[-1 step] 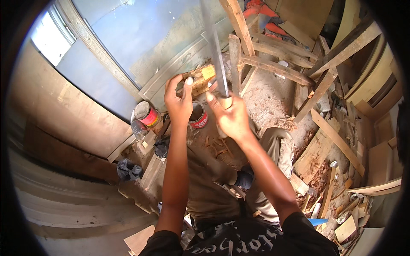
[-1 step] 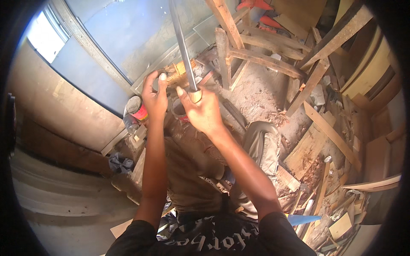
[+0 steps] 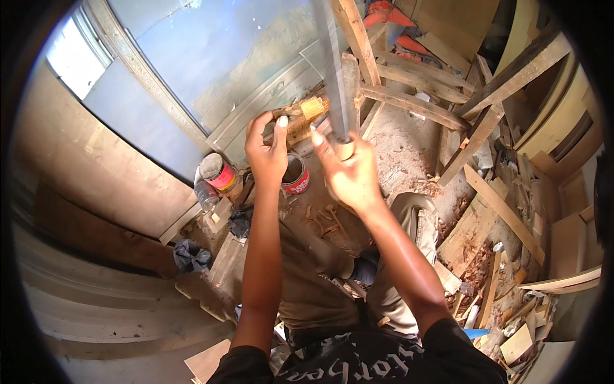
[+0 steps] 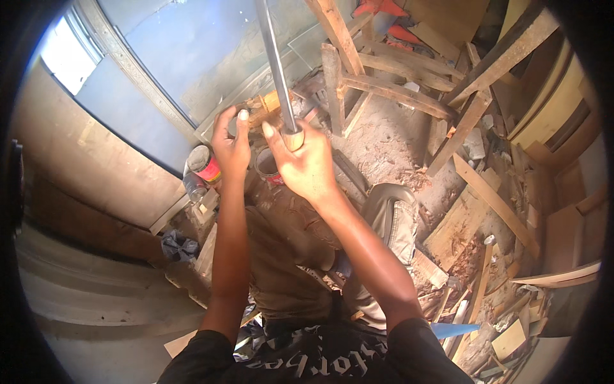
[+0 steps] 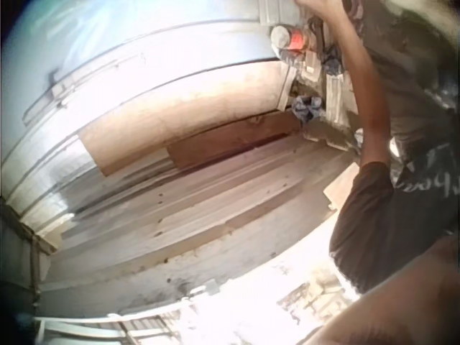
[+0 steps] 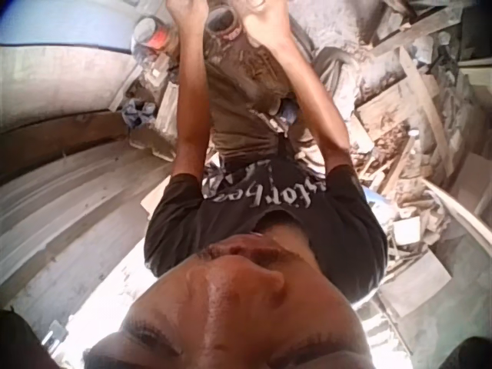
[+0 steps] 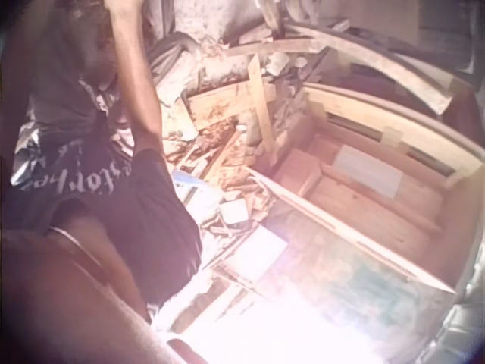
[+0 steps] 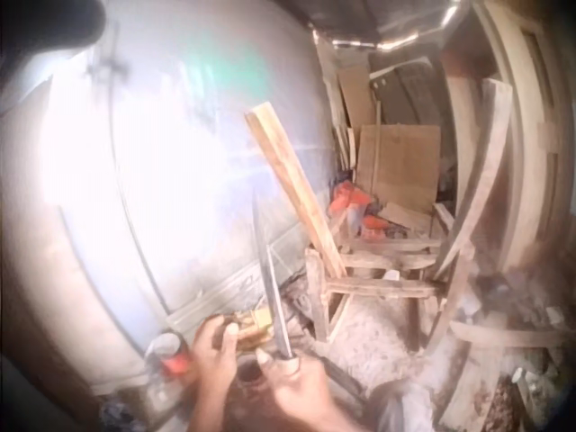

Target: The person sits on the floor and uses a chisel to carve and shape a small piece of wood, removing shavings. They then pick up a larger wooden frame and scrape its surface with the chisel.

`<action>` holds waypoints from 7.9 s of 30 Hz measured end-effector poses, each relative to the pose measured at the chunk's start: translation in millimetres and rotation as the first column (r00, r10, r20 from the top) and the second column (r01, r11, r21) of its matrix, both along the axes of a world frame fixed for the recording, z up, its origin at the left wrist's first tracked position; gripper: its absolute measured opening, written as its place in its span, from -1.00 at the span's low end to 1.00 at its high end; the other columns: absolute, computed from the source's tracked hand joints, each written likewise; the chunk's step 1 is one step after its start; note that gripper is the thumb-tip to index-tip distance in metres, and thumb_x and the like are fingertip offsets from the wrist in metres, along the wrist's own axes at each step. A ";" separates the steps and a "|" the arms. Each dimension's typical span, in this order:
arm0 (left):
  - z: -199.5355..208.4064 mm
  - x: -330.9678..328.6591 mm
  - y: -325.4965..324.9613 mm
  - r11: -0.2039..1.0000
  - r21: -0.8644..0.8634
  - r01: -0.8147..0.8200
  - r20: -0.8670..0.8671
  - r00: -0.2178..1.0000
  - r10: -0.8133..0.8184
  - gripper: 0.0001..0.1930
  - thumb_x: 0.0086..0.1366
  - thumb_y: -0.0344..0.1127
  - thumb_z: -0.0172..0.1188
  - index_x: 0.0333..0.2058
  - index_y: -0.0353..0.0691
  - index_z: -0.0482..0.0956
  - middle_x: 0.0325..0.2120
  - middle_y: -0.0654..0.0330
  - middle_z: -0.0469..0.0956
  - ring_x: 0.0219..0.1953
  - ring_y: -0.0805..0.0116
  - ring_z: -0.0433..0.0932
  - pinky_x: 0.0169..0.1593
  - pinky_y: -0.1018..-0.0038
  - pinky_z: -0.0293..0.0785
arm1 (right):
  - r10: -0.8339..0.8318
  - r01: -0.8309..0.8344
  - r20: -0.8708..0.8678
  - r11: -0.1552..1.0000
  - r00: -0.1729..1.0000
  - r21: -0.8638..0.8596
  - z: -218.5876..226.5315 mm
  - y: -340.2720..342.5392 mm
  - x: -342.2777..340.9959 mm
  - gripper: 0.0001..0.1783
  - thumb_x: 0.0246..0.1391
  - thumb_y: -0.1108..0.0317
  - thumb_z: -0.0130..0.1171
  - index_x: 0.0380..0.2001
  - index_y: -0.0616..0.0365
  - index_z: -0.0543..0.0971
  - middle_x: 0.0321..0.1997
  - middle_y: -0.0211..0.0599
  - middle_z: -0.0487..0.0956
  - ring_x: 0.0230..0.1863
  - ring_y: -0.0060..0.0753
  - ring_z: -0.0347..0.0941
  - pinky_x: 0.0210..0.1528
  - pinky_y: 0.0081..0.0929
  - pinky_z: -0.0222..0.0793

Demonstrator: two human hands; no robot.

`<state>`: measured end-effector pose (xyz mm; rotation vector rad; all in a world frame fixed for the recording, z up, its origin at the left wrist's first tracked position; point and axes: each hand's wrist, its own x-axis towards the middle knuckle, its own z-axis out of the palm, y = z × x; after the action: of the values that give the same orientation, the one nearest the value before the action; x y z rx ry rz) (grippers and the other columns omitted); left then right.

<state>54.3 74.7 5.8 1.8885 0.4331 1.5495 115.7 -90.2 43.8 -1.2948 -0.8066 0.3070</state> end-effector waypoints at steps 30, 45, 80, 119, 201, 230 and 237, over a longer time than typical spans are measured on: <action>0.1 5.5 -7.6 1.000 0.017 -0.005 -0.021 1.000 0.006 -0.66 0.34 -0.30 0.25 -0.06 -0.50 0.56 -0.09 0.04 0.57 -0.03 0.27 0.51 0.09 0.41 0.39 | -0.053 0.065 -0.070 0.979 0.996 0.193 42.4 -28.7 8.1 -0.57 0.29 0.14 0.21 -0.63 0.10 0.44 -0.75 -0.63 0.34 -0.67 -0.78 0.18 -0.63 -0.60 0.05; -17.7 -19.0 -15.8 0.992 -0.043 0.120 -0.028 0.992 -0.121 -0.69 0.37 -0.35 0.17 -0.01 -0.45 0.55 -0.01 0.06 0.51 -0.03 0.31 0.53 -0.08 0.50 0.52 | 0.319 -0.386 -0.375 0.915 0.870 -0.116 -139.3 21.7 19.5 -0.74 0.20 0.35 0.21 -0.54 0.24 0.52 -0.66 -0.36 0.42 -0.61 -0.68 0.23 -0.58 -0.44 0.17; -6.8 -8.0 8.5 0.985 -0.123 0.123 -0.002 0.992 -0.124 -0.64 0.39 -0.29 0.19 0.01 -0.47 0.53 -0.01 0.11 0.51 -0.09 0.39 0.52 -0.09 0.53 0.47 | 0.329 -0.419 -0.543 0.907 0.772 -0.047 -152.2 26.2 48.2 -0.63 0.26 0.28 0.23 -0.61 0.07 0.40 -0.70 -0.59 0.25 -0.68 -0.68 0.13 -0.63 -0.52 0.09; -12.8 1.8 -33.3 0.953 -0.245 0.176 0.023 0.984 -0.176 -0.64 0.44 -0.25 0.11 0.03 -0.46 0.47 -0.13 0.10 0.58 -0.06 0.42 0.53 0.02 0.46 0.47 | 0.269 -0.317 -0.571 0.948 0.776 0.017 -144.2 -0.2 59.6 -0.68 0.17 0.17 0.35 -0.37 0.25 0.62 -0.64 -0.52 0.44 -0.68 -0.67 0.28 -0.61 -0.54 0.19; 40.7 122.5 -53.0 0.374 -0.484 0.791 0.437 0.589 -0.679 -0.26 0.47 0.32 -0.40 -0.20 -0.30 0.50 -0.63 0.11 0.49 -0.64 0.32 0.45 -0.52 0.47 0.40 | -0.234 0.259 0.143 0.947 0.962 -0.192 32.1 -57.6 19.4 -0.74 0.27 0.29 0.22 -0.36 0.29 0.50 -0.65 -0.57 0.40 -0.56 -0.79 0.22 -0.56 -0.64 0.13; 51.6 82.9 -53.9 0.909 -0.006 0.417 0.106 0.904 -0.414 -0.54 0.32 -0.45 0.25 0.18 -0.37 0.42 0.08 0.00 0.48 0.07 0.23 0.55 0.12 0.32 0.56 | -0.341 0.313 0.290 0.939 0.894 0.140 77.8 -66.9 20.2 -0.77 0.20 0.31 0.29 -0.33 0.26 0.52 -0.67 -0.34 0.55 -0.56 -0.73 0.47 -0.54 -0.60 0.35; 53.2 89.9 -57.8 0.874 -0.017 0.486 0.154 0.864 -0.478 -0.59 0.35 -0.50 0.19 0.16 -0.40 0.45 0.09 0.02 0.48 0.08 0.28 0.53 0.11 0.35 0.56 | -0.190 0.242 0.202 0.929 0.961 -0.279 41.3 -45.8 60.8 -0.61 0.22 0.17 0.20 -0.26 0.40 0.57 -0.63 -0.13 0.56 -0.54 -0.41 0.52 -0.44 -0.32 0.41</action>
<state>144.2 16.9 59.0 1.6604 -0.0677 1.3028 176.5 -136.0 85.1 -1.7028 -0.7719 0.1440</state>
